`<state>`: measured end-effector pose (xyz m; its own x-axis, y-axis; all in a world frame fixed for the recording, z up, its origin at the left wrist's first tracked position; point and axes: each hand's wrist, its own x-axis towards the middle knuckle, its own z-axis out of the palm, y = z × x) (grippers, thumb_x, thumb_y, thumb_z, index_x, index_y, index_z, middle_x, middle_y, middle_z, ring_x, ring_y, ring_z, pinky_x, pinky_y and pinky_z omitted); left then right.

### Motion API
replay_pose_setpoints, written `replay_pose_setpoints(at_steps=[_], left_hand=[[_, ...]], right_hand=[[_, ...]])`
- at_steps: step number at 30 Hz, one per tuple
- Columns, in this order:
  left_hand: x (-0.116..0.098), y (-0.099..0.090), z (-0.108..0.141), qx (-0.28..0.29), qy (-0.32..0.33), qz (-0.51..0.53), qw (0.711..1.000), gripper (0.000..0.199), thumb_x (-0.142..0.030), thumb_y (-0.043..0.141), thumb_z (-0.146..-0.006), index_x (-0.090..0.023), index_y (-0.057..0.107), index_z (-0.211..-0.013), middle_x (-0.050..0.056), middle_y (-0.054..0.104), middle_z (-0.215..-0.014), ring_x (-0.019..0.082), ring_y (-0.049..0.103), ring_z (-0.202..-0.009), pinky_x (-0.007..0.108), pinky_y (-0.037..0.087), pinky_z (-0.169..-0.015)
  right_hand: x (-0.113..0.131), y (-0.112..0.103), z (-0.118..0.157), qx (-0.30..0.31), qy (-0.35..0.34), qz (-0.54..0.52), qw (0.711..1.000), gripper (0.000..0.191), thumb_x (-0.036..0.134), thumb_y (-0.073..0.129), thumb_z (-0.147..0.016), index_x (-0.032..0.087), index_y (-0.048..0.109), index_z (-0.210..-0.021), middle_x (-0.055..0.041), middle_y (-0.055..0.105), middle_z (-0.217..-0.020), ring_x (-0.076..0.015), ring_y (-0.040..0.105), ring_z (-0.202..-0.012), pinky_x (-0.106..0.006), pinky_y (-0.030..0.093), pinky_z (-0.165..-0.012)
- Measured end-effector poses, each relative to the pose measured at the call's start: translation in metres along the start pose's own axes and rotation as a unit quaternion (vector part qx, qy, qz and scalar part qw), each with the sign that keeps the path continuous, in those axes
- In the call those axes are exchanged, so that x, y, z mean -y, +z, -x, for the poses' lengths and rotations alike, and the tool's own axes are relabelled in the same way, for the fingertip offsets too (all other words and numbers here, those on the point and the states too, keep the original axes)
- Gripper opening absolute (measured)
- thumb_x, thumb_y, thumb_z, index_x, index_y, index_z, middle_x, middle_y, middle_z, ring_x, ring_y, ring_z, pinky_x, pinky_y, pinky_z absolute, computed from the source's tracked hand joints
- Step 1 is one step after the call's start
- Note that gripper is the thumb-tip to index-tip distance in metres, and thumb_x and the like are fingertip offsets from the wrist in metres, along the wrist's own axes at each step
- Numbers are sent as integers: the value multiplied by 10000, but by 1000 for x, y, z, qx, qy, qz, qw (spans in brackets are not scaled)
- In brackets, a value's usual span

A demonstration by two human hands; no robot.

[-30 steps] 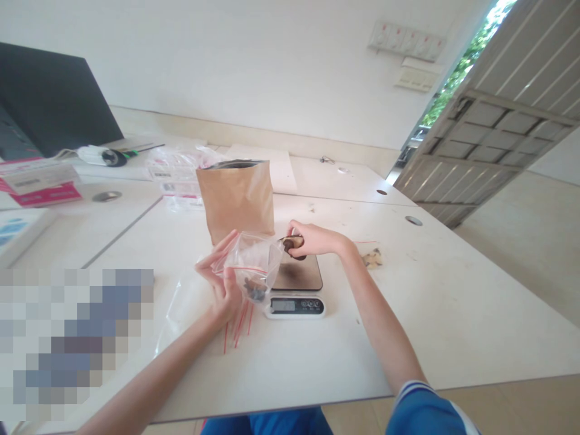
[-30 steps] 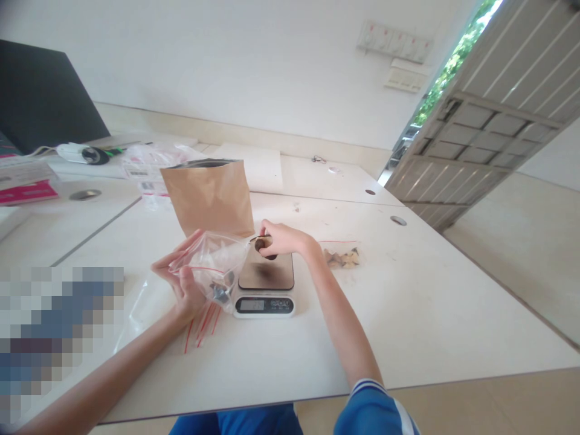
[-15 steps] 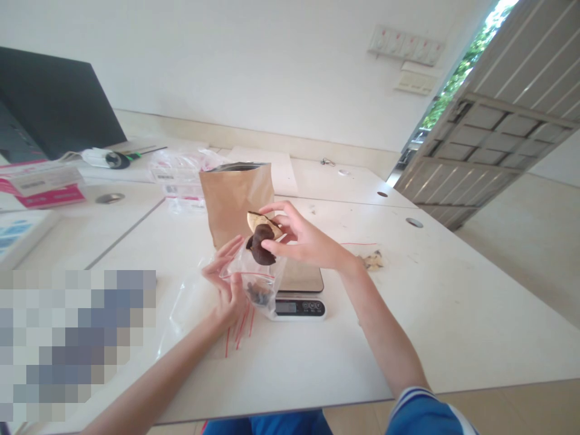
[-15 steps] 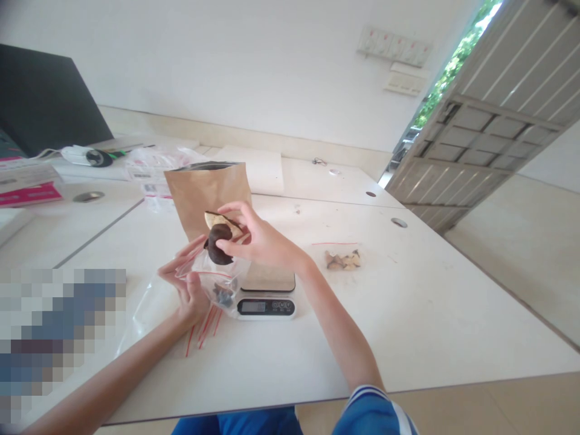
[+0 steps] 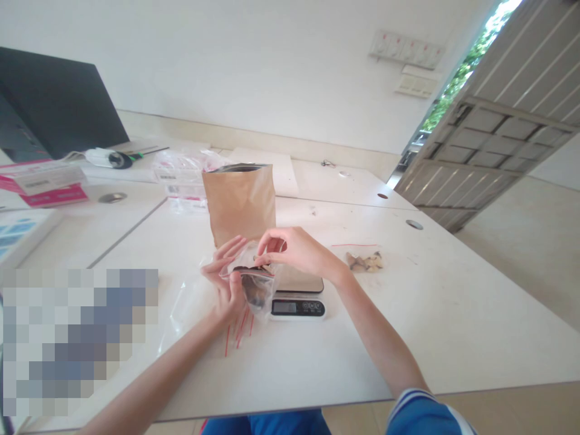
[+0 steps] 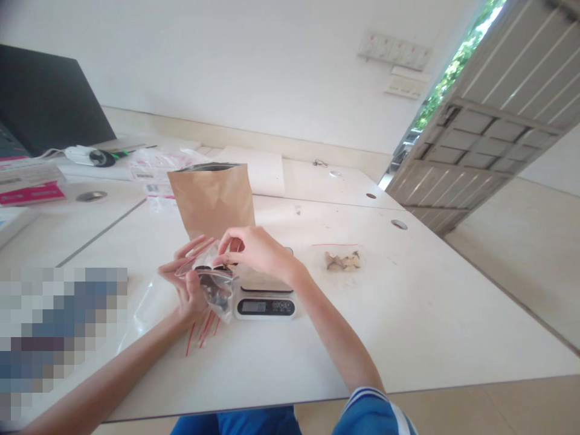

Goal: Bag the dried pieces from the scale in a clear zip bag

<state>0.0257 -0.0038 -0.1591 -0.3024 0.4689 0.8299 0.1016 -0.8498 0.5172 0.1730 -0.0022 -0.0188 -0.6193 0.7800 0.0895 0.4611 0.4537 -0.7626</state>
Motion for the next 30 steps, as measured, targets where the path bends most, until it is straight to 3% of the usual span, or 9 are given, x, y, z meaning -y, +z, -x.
replay_pose_setpoints(at_steps=[5, 8, 12, 15, 17, 21, 24, 27, 30], left_hand=[[-3, 0, -4, -13, 4, -6, 1000, 160, -397, 368, -941, -274, 343, -1039, 128, 569, -1205, 245, 580, -1144, 519, 490, -907], [-10, 1, -12, -55, -9, -8, 998, 147, -390, 371, -943, -261, 349, -1011, 114, 595, -1162, 239, 581, -1142, 495, 484, -912], [-23, 5, -22, -182, -103, 32, 977, 208, -427, 442, -909, -241, 363, -954, 80, 565, -1215, 203, 666, -921, 431, 522, -801], [-38, 9, -20, -232, -206, 63, 948, 210, -440, 440, -895, -236, 396, -915, 61, 539, -1234, 176, 662, -884, 375, 517, -774], [-49, 11, -13, -227, -243, 53, 942, 255, -482, 391, -901, -235, 447, -922, 57, 510, -1264, 162, 636, -928, 338, 506, -787], [-67, 11, 5, -201, -263, 80, 940, 350, -535, 364, -894, -231, 539, -887, 45, 525, -1236, 168, 554, -1104, 314, 464, -907], [-77, 6, 11, -190, -281, 144, 930, 334, -547, 452, -855, -243, 585, -896, 30, 547, -1234, 172, 577, -1068, 319, 469, -905], [-83, -2, 10, -129, -374, 172, 902, 333, -491, 615, -782, -253, 614, -1015, 41, 594, -1214, 176, 596, -1039, 299, 472, -877], [-86, -7, 8, -68, -469, 184, 861, 439, -453, 728, -694, -221, 644, -1057, 68, 659, -1146, 210, 571, -1121, 308, 439, -937]], right_hand=[[1, -7, 4, -80, -40, 31, 996, 216, 392, 524, -887, 204, 630, -898, -15, 663, -897, -134, 589, -809, -271, 435, -734], [9, -15, 15, -125, -19, 65, 990, 285, 441, 454, -917, 204, 612, -924, -32, 655, -985, -145, 580, -857, -282, 430, -763], [24, -14, 38, -69, 84, 54, 993, 401, 557, 444, -890, 230, 544, -1102, -51, 643, -1055, -181, 591, -875, -322, 442, -765], [32, 8, 53, -8, 107, -8, 994, 506, 582, 485, -859, 249, 450, -1238, -53, 635, -1064, -180, 605, -841, -330, 468, -753], [34, 29, 59, -31, 88, -48, 994, 536, 563, 559, -819, 250, 442, -1238, -59, 611, -1113, -187, 601, -926, -324, 482, -785], [24, 64, 62, -187, 46, -84, 978, 345, 397, 594, -830, 222, 506, -1114, -58, 619, -1054, -178, 589, -983, -319, 474, -871], [12, 71, 67, -284, 19, -130, 950, 184, 350, 560, -863, 215, 564, -987, -43, 642, -955, -172, 611, -919, -310, 477, -862], [0, 72, 75, -365, -3, -196, 910, 142, 351, 557, -877, 216, 578, -913, -19, 644, -852, -162, 630, -860, -272, 492, -804], [-9, 75, 85, -364, -16, -208, 908, 115, 329, 569, -879, 229, 595, -929, -19, 658, -901, -159, 634, -901, -253, 493, -807]])
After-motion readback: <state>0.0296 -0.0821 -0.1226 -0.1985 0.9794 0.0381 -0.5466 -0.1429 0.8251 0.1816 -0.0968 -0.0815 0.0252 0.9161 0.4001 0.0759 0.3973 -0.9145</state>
